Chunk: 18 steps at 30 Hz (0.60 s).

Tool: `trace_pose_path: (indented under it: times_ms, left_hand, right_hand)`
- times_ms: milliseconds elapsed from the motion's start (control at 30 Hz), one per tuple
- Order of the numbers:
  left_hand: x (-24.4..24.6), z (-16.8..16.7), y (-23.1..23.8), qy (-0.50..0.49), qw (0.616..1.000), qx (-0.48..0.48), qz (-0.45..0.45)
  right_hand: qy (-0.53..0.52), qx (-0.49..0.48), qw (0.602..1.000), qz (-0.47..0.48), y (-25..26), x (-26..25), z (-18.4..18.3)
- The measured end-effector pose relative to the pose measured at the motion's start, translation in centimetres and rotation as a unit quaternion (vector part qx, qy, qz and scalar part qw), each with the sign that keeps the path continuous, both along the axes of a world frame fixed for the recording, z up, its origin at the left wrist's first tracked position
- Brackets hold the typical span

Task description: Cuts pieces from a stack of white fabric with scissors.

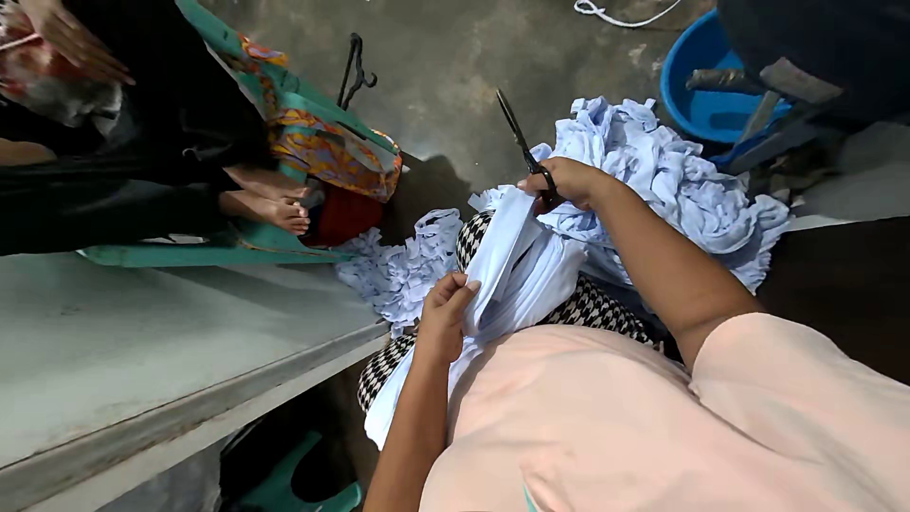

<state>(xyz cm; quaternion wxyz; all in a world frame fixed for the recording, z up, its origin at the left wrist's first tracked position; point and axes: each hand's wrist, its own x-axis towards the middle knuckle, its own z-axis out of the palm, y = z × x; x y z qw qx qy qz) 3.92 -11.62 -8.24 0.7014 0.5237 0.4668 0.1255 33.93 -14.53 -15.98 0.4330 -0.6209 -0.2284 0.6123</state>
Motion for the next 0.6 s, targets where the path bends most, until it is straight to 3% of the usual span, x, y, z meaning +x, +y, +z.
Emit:
trace_pose_path:
  times_ms: [200, 333, 467, 600]
  left_hand:
    - [-0.4, -0.7, -0.5, 0.016, 1.0, 0.004, -0.008]
    - [-0.8, -1.7, -0.7, 0.026, 1.0, 0.008, -0.006]
    - [-1.3, -2.7, -0.6, 0.013, 1.0, 0.016, -0.008]
    - [-2.6, -4.4, 0.1, -0.072, 0.997, -0.001, -0.033]
  right_hand:
    - [-0.028, 0.041, 0.999, 0.019, 0.3, 0.1, -0.1]
    - [-0.082, 0.079, 0.993, 0.007, 0.2, 0.0, 1.7]
    - [-0.119, 0.135, 0.983, 0.015, -0.4, -1.0, 6.7]
    - [-0.153, 0.213, 0.964, 0.044, -0.6, -3.6, 13.1]
